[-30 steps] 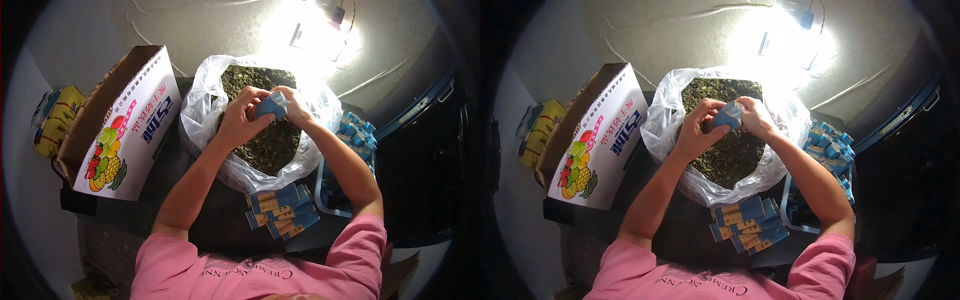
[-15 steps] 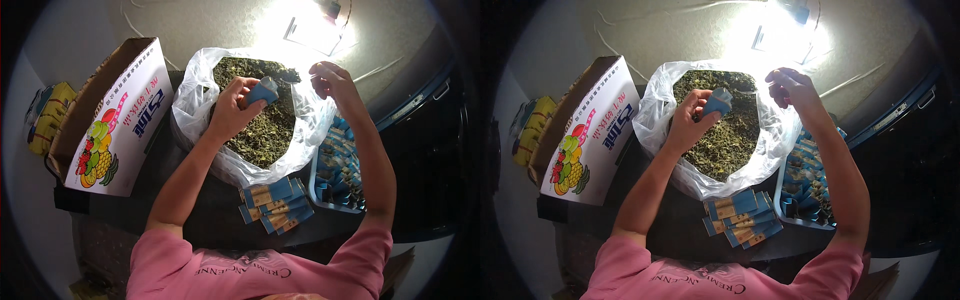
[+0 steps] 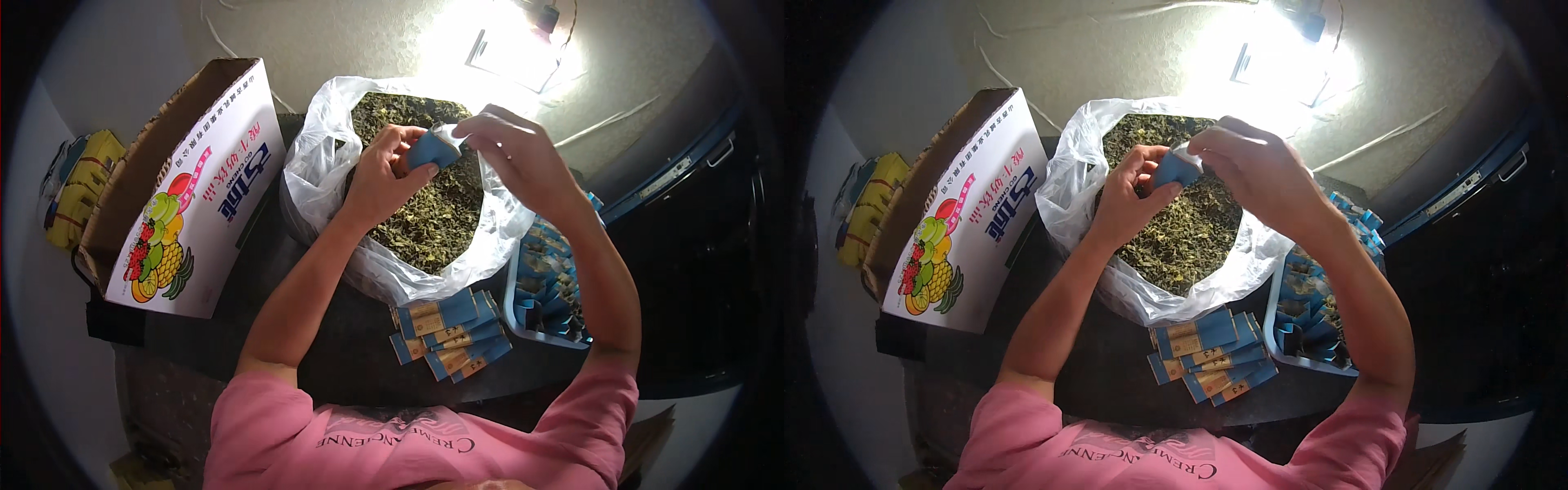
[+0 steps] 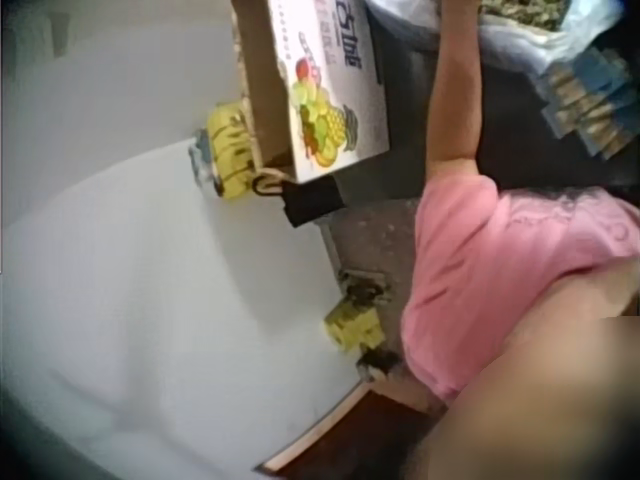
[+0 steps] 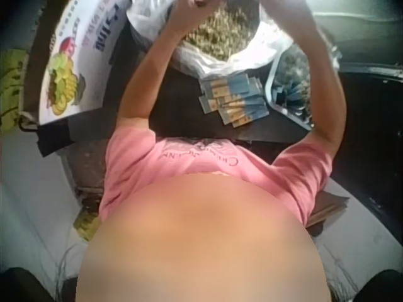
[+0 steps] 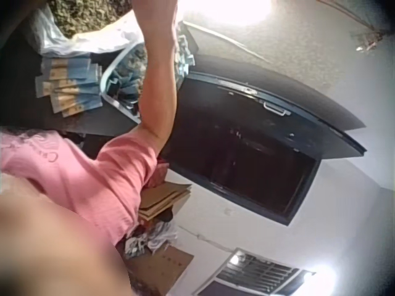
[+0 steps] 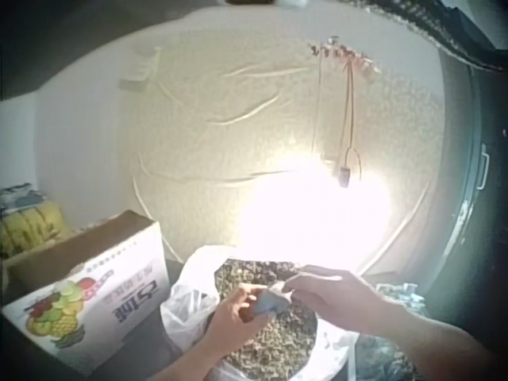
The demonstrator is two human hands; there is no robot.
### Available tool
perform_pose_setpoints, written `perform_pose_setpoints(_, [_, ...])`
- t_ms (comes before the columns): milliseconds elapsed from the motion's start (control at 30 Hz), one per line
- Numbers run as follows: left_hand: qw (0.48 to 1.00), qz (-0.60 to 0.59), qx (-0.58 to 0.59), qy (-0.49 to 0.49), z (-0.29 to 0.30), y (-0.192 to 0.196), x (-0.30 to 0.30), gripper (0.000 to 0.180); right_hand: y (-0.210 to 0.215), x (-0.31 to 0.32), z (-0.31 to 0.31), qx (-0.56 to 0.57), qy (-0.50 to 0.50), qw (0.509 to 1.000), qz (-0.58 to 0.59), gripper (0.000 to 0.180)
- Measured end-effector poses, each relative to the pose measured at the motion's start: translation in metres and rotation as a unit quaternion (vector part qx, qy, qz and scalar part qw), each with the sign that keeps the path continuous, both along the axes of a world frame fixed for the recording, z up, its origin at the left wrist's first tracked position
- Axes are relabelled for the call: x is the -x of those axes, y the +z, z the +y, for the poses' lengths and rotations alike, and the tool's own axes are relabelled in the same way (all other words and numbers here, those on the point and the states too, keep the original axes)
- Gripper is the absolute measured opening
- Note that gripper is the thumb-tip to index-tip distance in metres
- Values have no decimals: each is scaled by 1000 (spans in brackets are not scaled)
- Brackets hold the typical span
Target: Filling small blue paper cones with loose tea leaves using a small spoon and organizing them into a basket.
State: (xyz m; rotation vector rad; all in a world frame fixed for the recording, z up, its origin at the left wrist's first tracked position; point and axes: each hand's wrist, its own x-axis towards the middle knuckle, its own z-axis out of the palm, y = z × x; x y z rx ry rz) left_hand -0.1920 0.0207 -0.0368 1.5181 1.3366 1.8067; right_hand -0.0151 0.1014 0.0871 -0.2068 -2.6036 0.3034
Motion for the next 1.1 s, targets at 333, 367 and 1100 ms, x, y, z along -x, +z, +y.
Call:
perform_pose_setpoints(333, [1000,-5,-13,-16,4,1,-1,38,-45,-7,70,-103,-158,982,2,23])
perform_pose_setpoints(367, [1000,-15,-13,-12,0,0,4,38,-51,7,63,-65,-187,979,-42,23])
perform_pose_setpoints(1100, [998,-44,36,-33,0,3,0,43,-19,-16,52,419,-181,887,65,28])
